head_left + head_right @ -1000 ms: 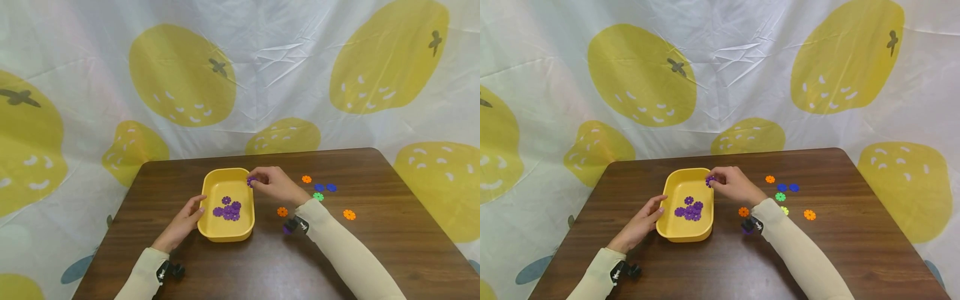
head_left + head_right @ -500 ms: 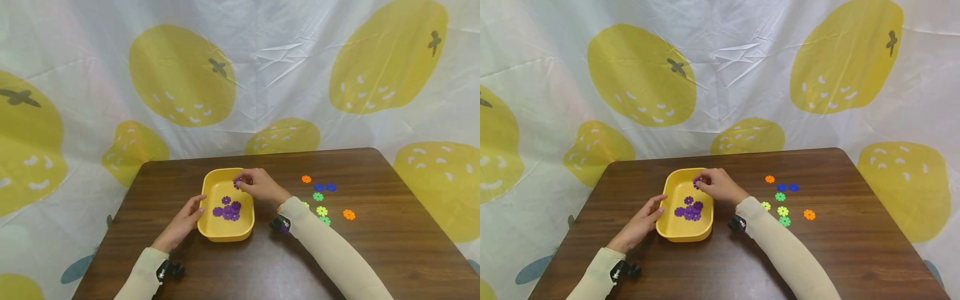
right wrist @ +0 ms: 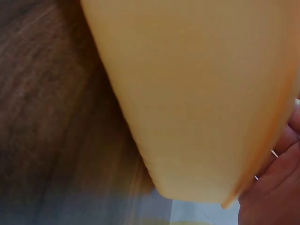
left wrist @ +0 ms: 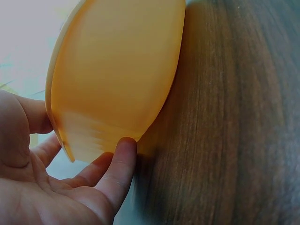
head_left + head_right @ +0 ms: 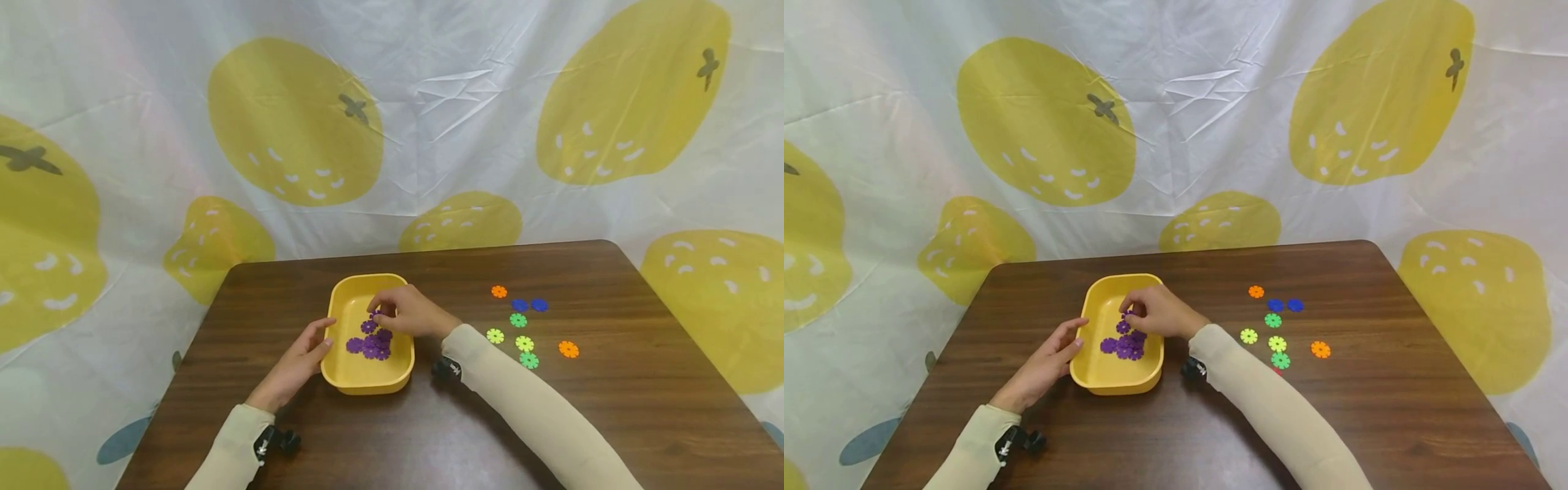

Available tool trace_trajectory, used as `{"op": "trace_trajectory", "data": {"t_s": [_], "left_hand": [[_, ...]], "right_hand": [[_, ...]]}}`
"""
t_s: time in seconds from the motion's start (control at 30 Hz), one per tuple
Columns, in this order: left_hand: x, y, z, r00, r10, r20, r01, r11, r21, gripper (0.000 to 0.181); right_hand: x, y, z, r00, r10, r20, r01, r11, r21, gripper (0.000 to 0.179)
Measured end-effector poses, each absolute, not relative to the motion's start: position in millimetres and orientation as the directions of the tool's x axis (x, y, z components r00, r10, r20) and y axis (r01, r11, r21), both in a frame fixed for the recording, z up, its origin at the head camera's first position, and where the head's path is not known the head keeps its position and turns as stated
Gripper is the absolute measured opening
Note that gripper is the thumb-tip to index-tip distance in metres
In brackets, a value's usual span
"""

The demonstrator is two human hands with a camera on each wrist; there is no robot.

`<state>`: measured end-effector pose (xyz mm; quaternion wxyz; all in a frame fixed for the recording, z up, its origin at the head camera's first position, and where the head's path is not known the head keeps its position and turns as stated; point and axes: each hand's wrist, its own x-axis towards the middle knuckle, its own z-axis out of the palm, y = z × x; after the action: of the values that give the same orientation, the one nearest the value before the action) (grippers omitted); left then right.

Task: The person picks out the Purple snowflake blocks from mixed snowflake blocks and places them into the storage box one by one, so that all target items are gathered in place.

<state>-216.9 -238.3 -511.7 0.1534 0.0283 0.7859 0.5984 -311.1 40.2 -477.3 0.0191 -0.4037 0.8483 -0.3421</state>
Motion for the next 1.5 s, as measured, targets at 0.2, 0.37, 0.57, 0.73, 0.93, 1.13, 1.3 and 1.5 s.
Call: {"op": "trace_trajectory", "data": {"t_s": [0.2, 0.37, 0.57, 0.73, 0.93, 1.13, 1.3, 1.5], "left_hand": [[-217, -239, -513, -0.949, 0.236, -0.210, -0.138, 0.290, 0.947, 0.049], [-217, -239, -513, -0.949, 0.235, -0.208, -0.138, 0.282, 0.949, 0.048], [-217, -239, -514, -0.950, 0.231, -0.209, -0.139, 0.286, 0.948, 0.048], [-218, -239, -514, -0.950, 0.223, -0.218, -0.146, 0.299, 0.943, 0.048], [-217, -238, -513, -0.952, 0.224, -0.210, -0.140, 0.292, 0.946, 0.049], [-216, -239, -512, -0.953, 0.225, -0.205, -0.135, 0.292, 0.947, 0.049], [-216, -239, -513, -0.953, 0.225, -0.201, -0.132, 0.289, 0.948, 0.047], [-217, -239, -513, -0.953, 0.231, -0.197, -0.127, 0.287, 0.950, 0.048]], "right_hand": [[-309, 37, -482, -0.660, -0.727, 0.188, -0.671, 0.459, -0.582, 0.018], [-306, 36, -481, -0.644, -0.744, 0.175, -0.680, 0.453, -0.576, 0.019], [-306, 38, -480, -0.654, -0.732, 0.191, -0.673, 0.449, -0.587, 0.023], [-306, 41, -478, -0.664, -0.709, 0.238, -0.672, 0.428, -0.604, 0.020], [-304, 48, -474, -0.662, -0.695, 0.281, -0.683, 0.405, -0.608, 0.018], [-298, 60, -468, -0.667, -0.677, 0.310, -0.681, 0.385, -0.623, 0.016], [-292, 73, -465, -0.687, -0.655, 0.315, -0.665, 0.392, -0.636, 0.014], [-285, 93, -466, -0.726, -0.619, 0.299, -0.622, 0.405, -0.671, 0.015]]}}
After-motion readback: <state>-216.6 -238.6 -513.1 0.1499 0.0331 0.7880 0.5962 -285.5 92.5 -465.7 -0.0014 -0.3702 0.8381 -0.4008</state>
